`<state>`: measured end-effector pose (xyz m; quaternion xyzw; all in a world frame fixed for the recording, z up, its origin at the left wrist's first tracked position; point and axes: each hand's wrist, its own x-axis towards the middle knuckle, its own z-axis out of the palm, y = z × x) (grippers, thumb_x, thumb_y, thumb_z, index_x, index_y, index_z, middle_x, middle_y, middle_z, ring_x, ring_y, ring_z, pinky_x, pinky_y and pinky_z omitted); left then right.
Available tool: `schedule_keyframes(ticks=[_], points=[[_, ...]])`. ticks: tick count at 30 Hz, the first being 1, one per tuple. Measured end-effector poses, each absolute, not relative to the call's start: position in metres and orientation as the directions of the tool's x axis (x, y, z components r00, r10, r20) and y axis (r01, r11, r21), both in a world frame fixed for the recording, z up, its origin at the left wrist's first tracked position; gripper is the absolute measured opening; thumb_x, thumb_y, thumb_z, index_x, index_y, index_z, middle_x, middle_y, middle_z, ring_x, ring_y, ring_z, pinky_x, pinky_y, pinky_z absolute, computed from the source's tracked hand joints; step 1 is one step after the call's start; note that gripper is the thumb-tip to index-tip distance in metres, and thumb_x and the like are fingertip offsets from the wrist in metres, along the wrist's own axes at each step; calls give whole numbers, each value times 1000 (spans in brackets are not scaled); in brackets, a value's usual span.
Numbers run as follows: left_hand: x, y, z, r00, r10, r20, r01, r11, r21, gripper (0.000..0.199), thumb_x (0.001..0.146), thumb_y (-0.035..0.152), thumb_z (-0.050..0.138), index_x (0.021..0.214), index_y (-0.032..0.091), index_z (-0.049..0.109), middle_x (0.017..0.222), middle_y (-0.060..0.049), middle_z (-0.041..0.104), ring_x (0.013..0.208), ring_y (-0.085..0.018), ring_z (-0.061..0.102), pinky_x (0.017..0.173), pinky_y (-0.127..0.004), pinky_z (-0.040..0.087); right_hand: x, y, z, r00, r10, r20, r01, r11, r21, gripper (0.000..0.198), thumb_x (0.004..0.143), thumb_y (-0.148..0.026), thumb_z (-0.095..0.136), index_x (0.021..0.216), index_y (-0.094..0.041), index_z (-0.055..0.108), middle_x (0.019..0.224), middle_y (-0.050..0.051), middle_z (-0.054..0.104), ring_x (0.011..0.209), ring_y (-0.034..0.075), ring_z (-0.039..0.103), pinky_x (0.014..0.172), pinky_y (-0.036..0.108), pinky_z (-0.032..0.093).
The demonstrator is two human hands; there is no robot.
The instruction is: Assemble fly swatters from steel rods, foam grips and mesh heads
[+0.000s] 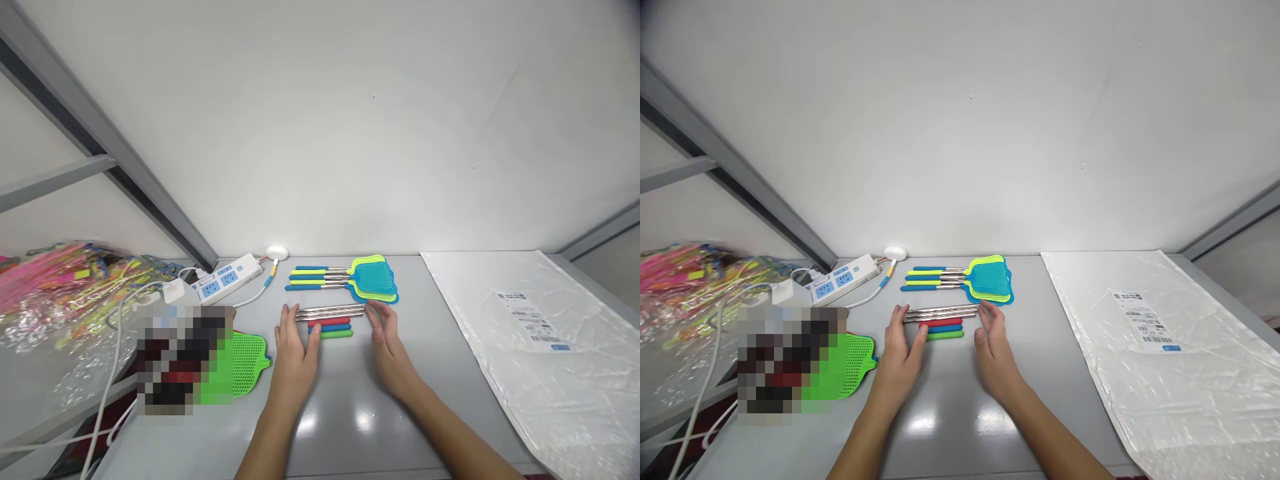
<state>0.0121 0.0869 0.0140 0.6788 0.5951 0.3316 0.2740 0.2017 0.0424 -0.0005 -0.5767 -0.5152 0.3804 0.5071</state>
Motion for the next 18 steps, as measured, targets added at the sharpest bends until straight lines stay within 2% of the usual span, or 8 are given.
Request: schedule_keyframes(ticks=[6,12,18], points=[[11,87,10,40,994,103,570,-108,814,60,98,47,43,148,18,28,158,-19,26,148,-29,20,119,-56,17,200,52,-9,201,978,58,228,11,-974,53,99,-55,32,142,-25,23,156,14,32,146,23,29,117,47,26],[8,86,4,38,990,133,510,-134,850,63,94,45,53,148,22,30,157,-16,30,147,-31,25,119,-55,20,197,53,-11,178,983,49,211,10,-977,54,100,-51,36,145,-26,20,157,15,28,146,21,29,118,47,26],[9,86,6,34,993,110,529,-111,841,61,95,45,49,148,22,29,158,-16,28,147,-31,24,119,-56,20,199,50,-14,154,986,66,277,21,-961,56,98,-48,42,146,-27,22,157,14,30,146,23,28,118,50,24]])
